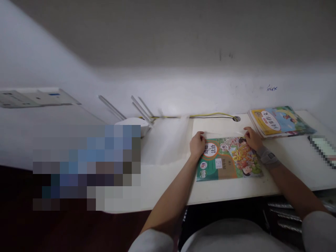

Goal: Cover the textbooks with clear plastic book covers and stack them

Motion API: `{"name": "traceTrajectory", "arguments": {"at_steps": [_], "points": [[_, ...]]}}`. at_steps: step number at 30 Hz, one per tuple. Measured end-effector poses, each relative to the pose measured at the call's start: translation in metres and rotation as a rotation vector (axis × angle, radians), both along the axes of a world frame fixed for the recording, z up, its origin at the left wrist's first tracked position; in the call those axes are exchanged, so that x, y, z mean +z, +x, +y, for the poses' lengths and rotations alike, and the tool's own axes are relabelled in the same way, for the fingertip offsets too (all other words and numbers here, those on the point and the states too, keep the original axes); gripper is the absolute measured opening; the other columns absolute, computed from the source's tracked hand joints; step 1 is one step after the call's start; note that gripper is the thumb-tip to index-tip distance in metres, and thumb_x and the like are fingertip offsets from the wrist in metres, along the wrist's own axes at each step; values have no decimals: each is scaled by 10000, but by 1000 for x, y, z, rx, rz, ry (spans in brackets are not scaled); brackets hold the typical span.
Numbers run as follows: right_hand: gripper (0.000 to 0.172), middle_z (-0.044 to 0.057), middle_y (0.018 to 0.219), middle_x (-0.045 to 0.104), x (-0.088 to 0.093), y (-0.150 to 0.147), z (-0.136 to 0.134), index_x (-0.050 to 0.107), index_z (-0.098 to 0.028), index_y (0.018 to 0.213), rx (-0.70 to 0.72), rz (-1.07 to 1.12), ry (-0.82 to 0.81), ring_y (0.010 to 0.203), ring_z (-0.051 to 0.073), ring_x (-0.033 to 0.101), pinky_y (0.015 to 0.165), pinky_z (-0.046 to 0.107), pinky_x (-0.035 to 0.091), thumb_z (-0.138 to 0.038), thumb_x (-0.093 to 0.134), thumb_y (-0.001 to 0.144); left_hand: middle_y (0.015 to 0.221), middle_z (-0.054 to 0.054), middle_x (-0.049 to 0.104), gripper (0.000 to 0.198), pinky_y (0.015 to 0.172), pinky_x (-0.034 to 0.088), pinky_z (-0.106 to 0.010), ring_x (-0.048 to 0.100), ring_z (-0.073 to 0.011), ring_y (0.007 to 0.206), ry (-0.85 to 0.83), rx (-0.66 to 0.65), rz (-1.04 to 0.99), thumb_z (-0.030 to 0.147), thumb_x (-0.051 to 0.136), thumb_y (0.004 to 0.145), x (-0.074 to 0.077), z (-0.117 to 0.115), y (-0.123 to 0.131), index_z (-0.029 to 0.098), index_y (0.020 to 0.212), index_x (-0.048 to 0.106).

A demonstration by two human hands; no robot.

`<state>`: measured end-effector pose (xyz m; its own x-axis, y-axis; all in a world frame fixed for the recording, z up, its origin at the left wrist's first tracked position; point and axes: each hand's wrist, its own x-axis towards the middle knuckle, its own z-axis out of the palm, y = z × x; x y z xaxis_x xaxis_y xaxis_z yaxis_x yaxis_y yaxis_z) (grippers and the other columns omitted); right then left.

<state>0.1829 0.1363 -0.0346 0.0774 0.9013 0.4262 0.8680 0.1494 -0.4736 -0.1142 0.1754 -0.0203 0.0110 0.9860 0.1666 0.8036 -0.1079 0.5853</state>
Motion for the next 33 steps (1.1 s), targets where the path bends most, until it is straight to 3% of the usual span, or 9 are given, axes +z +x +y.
{"name": "traceTrajectory", "arguments": {"at_steps": [5,14,19,22,26,30,33], "points": [[369,58,822,627,-2,3,2,539,-166,1098,13,-4,-3,729,190,583,678,307,454,-145,407,754,939,-25,687,300,751,424,-257,619,-164,884,-1,0,28,182,431,843,1,0,0,218,1116,552],[359,123,962,626,-2,-5,2,545,-148,1100,-14,-72,45,891,237,579,791,356,445,-114,358,795,891,-67,683,400,772,452,-299,622,-210,911,16,7,118,115,409,835,9,-2,7,195,1220,485],[366,128,958,608,-4,-6,2,535,-137,1121,-29,-85,58,886,239,570,792,357,446,-109,343,810,1213,-181,563,513,874,437,-377,561,-261,1079,84,-6,243,106,371,850,19,-14,12,136,1362,365],[365,125,957,602,-6,-5,3,533,-145,1127,-25,-77,63,883,235,566,787,356,449,-111,338,820,1423,-197,381,538,1017,320,-487,361,-314,1302,162,-132,484,187,360,888,26,-37,25,125,1418,294],[377,127,951,607,-5,-4,6,538,-137,1125,-21,-65,58,881,232,573,789,361,456,-96,343,804,1498,-151,280,578,1026,235,-613,226,-361,1369,22,-472,659,450,281,928,23,-69,45,169,1433,286],[395,111,984,630,6,14,-10,548,-145,1124,-23,-85,28,889,209,586,801,342,472,-87,386,767,1500,-149,276,622,1027,174,-648,220,-389,1365,91,-469,631,540,274,912,12,-81,50,184,1418,335],[356,120,1110,613,18,50,-52,550,-158,1139,-92,-113,33,1025,221,553,899,366,440,-160,415,809,1483,-139,318,600,1035,157,-644,251,-390,1351,125,-442,596,531,328,902,8,-77,49,203,1403,368]]}}
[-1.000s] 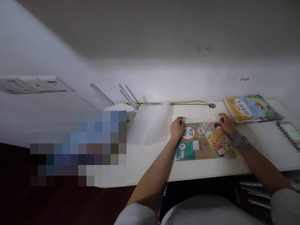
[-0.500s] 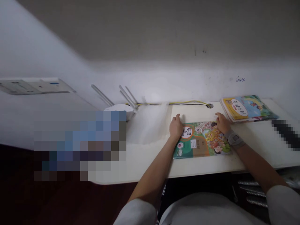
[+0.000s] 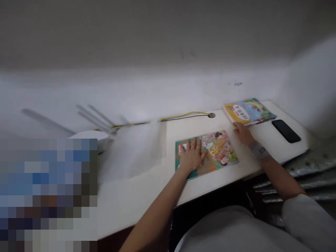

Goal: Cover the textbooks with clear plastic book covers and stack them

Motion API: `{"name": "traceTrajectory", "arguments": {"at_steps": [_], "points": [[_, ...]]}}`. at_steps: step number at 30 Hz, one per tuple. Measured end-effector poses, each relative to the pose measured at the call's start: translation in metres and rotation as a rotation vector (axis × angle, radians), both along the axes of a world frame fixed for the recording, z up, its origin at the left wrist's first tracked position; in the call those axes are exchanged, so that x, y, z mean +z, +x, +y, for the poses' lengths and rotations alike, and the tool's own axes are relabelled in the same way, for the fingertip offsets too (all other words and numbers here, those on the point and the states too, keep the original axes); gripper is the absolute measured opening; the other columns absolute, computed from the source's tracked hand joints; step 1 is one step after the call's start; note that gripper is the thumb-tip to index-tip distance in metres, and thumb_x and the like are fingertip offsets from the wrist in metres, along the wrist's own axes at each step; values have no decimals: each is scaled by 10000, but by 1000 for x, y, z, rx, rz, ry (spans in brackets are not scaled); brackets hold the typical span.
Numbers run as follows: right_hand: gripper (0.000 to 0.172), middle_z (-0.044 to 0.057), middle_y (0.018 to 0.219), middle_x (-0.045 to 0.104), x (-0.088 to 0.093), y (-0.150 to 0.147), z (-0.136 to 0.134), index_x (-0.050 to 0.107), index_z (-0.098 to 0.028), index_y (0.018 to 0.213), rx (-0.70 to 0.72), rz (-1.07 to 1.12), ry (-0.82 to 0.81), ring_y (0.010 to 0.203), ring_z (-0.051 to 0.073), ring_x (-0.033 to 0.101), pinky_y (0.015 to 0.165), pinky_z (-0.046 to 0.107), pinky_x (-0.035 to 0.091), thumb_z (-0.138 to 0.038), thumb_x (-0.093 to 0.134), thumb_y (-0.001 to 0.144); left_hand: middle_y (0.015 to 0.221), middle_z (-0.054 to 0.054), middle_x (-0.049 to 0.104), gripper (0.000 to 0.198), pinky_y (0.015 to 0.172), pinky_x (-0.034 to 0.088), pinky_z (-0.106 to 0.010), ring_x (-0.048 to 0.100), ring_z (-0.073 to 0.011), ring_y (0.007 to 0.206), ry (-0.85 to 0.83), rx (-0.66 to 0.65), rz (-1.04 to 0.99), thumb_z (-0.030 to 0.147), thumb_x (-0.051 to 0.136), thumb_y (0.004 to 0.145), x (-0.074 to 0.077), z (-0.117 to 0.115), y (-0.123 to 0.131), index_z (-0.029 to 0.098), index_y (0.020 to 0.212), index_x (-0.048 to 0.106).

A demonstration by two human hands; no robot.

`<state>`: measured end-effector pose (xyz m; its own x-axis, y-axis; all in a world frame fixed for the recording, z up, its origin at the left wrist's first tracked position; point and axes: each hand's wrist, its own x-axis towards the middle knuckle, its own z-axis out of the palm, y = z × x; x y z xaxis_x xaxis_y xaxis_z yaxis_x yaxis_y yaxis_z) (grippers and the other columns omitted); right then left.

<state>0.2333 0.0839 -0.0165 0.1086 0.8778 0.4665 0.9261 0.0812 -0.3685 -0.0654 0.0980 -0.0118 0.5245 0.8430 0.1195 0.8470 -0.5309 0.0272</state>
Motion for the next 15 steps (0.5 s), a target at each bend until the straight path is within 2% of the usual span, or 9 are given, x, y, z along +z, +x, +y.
{"name": "traceTrajectory", "arguments": {"at_steps": [2,5,8,11,15], "points": [[334,152,1137,598,5,32,-42,559,-140,1136,-107,-24,33,1098,252,512,955,413,396,-220,396,855,1478,-136,331,600,1031,169,-644,267,-392,1343,-1,1,-1,529,352,894,1,3,0,205,1399,377],[326,169,1127,596,5,81,-107,597,-141,1090,-382,-123,113,1083,276,509,955,456,379,-288,389,887,1470,-131,347,592,1027,199,-632,279,-386,1340,-7,5,19,522,349,895,5,5,0,200,1391,391],[377,201,1189,548,-4,120,-148,624,-128,1062,-664,-203,83,1114,326,478,938,518,361,-389,434,868,1466,-130,355,588,1030,216,-617,287,-379,1338,-4,10,30,517,358,893,6,4,0,196,1384,401],[453,207,1259,496,-14,142,-155,615,-137,1098,-768,-247,9,1176,344,422,950,554,322,-478,454,846,1457,-126,373,575,1030,232,-601,313,-372,1327,4,11,18,512,381,886,5,3,-1,201,1369,422],[489,220,1317,450,-21,152,-144,606,-135,1103,-778,-274,-53,1244,360,348,956,608,272,-518,435,850,1408,-105,449,482,1059,224,-543,353,-318,1308,68,14,-18,449,398,898,7,1,-4,203,1299,504]]}}
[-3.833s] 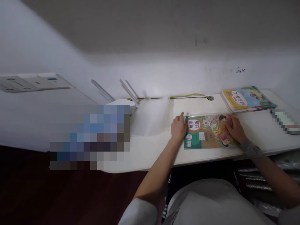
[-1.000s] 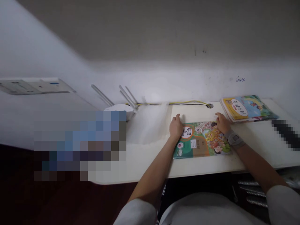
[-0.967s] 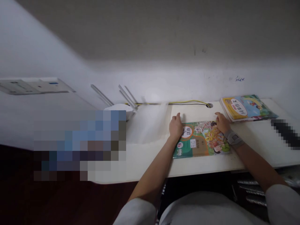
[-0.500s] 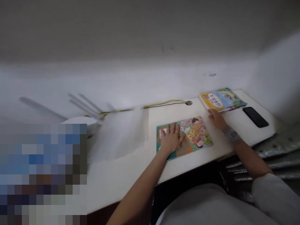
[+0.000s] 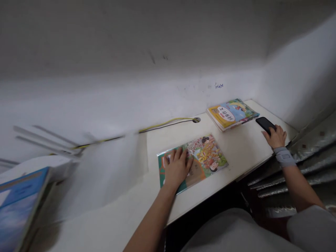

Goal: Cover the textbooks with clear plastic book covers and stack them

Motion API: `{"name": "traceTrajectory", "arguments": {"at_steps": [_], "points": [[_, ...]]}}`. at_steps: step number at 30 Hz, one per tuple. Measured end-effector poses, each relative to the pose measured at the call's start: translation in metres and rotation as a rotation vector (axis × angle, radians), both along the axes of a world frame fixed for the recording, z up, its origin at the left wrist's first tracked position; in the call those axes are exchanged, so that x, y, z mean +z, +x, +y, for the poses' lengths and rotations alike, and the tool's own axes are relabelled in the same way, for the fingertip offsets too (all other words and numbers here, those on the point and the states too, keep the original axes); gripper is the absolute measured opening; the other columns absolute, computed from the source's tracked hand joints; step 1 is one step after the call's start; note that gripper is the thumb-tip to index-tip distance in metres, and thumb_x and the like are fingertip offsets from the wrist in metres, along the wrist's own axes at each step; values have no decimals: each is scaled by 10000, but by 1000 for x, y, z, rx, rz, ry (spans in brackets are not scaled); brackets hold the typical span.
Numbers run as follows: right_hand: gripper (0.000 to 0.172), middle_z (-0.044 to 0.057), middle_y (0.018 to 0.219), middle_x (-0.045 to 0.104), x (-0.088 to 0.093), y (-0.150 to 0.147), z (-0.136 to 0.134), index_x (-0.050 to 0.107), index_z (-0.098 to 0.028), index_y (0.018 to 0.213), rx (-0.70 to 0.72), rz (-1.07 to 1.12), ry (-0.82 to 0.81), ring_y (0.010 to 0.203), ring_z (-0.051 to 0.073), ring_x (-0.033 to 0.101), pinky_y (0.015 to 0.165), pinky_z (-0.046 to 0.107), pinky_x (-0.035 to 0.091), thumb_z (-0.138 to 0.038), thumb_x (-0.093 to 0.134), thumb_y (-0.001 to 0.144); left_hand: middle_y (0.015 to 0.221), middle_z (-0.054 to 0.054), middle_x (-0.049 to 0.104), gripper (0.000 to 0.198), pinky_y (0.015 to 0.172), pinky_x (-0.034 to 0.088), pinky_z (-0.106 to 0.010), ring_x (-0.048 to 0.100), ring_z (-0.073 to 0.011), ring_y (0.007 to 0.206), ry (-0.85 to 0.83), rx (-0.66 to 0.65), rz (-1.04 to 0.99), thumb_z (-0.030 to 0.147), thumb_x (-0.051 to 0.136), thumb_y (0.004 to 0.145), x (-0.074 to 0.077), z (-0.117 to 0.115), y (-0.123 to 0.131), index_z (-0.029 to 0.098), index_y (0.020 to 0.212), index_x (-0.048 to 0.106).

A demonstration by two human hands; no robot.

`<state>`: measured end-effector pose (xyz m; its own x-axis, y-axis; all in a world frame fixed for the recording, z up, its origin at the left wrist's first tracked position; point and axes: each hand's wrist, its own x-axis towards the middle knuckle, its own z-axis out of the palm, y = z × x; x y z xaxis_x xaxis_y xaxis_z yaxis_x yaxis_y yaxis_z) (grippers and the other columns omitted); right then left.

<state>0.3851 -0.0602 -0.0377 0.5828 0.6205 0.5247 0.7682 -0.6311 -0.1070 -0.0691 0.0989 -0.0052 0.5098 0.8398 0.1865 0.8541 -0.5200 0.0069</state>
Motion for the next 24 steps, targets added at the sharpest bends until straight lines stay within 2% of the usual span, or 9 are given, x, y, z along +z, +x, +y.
{"name": "traceTrajectory", "arguments": {"at_steps": [4,7,8,11,14,15,17,20,24], "points": [[456,236,1316,457,3,0,6,624,-126,1054,29,39,65,1237,363,375,955,626,280,-494,446,853,1363,-76,506,408,1076,213,-511,357,-290,1311,28,16,-36,408,391,911,7,-1,-1,222,1230,564],[421,228,1265,507,15,-25,14,618,-119,1070,175,52,218,1187,318,451,967,541,351,-444,447,863,1382,-73,486,421,1076,219,-517,330,-287,1334,-22,-3,-53,419,371,918,14,-8,1,237,1257,542],[406,216,1238,534,20,-42,18,612,-125,1087,269,63,237,1174,303,471,968,517,369,-423,437,873,1403,-76,461,444,1072,221,-531,310,-295,1346,-52,-36,-50,436,370,916,16,-14,3,240,1287,515],[384,169,1169,607,32,-121,36,579,-148,1171,686,138,88,1142,254,523,988,454,399,-353,375,918,1471,-86,355,564,1073,185,-577,223,-322,1383,-136,-224,-17,530,388,888,15,-37,11,258,1382,401],[427,120,1341,512,35,-209,50,464,-187,1326,1077,138,-118,1283,238,409,1058,465,336,-300,357,929,1496,-103,296,651,1083,115,-606,176,-335,1396,-176,-360,23,600,388,862,8,-59,16,257,1414,346],[463,122,1383,472,34,-232,53,416,-175,1367,1180,123,-176,1315,243,367,1074,471,314,-304,376,924,1495,-113,297,657,1083,102,-611,172,-336,1397,-184,-373,31,605,375,865,5,-63,16,244,1413,348],[532,148,1408,439,30,-259,61,361,-134,1401,1285,100,-231,1328,261,346,1086,481,296,-329,420,910,1492,-128,300,659,1086,92,-610,158,-329,1401,-197,-384,36,604,336,879,0,-63,11,216,1412,351],[584,187,1400,437,23,-262,79,372,-88,1389,1326,83,-274,1324,280,351,1087,482,288,-380,463,892,1506,-128,263,672,1098,109,-581,135,-302,1410,-240,-373,34,592,294,896,-1,-48,-4,190,1435,297],[627,192,1412,417,19,-244,108,390,-109,1379,1375,81,-321,1330,296,336,1075,497,283,-451,497,865,1521,-105,229,648,1095,107,-580,162,-313,1402,-254,-201,34,546,373,893,3,-17,-24,231,1448,262]]}}
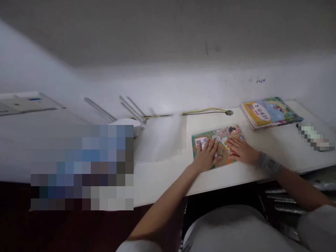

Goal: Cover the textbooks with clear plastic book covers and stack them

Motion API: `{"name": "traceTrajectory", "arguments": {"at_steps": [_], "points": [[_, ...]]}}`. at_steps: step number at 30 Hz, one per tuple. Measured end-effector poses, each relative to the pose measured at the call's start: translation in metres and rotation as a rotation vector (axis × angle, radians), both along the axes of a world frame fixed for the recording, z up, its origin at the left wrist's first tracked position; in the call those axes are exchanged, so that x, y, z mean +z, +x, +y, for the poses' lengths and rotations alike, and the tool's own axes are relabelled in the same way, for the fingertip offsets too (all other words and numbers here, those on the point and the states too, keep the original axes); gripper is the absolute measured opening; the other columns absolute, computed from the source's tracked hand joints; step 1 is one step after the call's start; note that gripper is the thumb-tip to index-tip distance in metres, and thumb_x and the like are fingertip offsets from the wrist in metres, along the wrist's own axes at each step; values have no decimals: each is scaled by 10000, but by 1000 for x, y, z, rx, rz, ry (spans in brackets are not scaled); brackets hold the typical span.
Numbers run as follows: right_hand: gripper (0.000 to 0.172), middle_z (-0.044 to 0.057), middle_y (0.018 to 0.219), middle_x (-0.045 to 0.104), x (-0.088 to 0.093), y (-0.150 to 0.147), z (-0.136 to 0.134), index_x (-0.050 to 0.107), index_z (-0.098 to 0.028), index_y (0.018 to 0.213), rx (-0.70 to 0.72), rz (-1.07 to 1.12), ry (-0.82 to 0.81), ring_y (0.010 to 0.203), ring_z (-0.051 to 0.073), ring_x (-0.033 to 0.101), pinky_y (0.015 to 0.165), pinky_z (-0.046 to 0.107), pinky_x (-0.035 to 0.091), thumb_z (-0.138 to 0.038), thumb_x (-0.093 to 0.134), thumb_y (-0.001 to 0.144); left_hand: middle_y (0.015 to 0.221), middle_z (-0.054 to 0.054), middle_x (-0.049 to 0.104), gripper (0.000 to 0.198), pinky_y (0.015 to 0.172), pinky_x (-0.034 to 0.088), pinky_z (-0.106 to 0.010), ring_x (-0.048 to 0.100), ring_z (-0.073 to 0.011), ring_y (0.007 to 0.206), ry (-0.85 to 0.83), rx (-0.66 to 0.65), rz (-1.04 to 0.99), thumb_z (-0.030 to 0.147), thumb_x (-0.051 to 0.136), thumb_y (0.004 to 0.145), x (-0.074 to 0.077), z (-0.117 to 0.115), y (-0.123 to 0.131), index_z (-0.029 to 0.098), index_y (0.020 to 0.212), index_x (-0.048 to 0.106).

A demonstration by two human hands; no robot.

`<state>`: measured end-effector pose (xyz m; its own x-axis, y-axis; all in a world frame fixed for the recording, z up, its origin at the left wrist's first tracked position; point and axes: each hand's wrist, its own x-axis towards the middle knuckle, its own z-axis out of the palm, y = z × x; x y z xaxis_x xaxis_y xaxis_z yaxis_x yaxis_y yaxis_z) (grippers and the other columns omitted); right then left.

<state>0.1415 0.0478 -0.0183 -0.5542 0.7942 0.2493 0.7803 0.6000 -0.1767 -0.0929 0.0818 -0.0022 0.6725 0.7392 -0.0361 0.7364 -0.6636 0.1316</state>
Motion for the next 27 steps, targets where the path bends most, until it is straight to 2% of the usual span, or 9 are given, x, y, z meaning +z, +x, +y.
{"name": "traceTrajectory", "arguments": {"at_steps": [4,8,11,13,17,22,25,27], "points": [[562,166,1375,461,4,3,30,470,-160,1316,-27,-46,-4,1269,303,407,1034,483,321,-461,528,845,1509,-103,272,645,1098,117,-557,198,-326,1390,60,148,-68,547,433,867,-3,21,-7,251,1427,310],[441,157,1299,522,9,1,68,542,-166,1227,-209,-33,22,1180,292,467,978,439,355,-410,518,861,1465,-120,361,574,1097,172,-508,268,-312,1365,91,213,-183,507,427,880,-11,35,-8,222,1377,395],[361,138,1212,576,10,-1,92,573,-178,1168,-330,-7,29,1115,274,491,935,405,367,-371,500,872,1428,-187,387,528,1073,237,-466,304,-320,1341,115,420,-220,448,417,895,-13,52,-9,139,1322,442],[330,136,1162,594,11,-1,100,591,-178,1125,-362,-9,33,1074,275,500,895,397,379,-363,500,868,1398,-225,397,514,1046,278,-450,344,-333,1308,115,529,-227,427,439,887,-10,65,-10,94,1278,460],[315,122,1124,605,11,-2,97,605,-202,1073,-405,-11,45,1036,276,502,808,371,401,-396,547,832,1293,-207,489,403,996,343,-384,466,-289,1197,89,573,-247,338,478,874,-3,79,-14,100,1199,490],[232,86,1055,629,12,12,76,614,-216,1017,-405,3,-27,1010,239,528,821,331,403,-347,554,835,1102,-163,608,306,886,422,-320,559,-247,1063,39,610,-242,261,458,879,5,67,-30,106,1139,503],[206,131,1029,624,13,25,72,612,-164,996,-534,3,-62,973,238,560,814,323,405,-275,521,849,1064,-187,611,312,821,447,-327,596,-260,995,6,655,-213,308,433,893,10,61,-38,90,1093,532],[211,170,972,627,14,33,74,618,-131,939,-637,-6,-78,917,254,586,767,330,407,-289,503,858,1048,-202,613,337,796,452,-342,612,-274,961,-20,682,-189,363,417,896,13,64,-40,95,1027,575]]}}
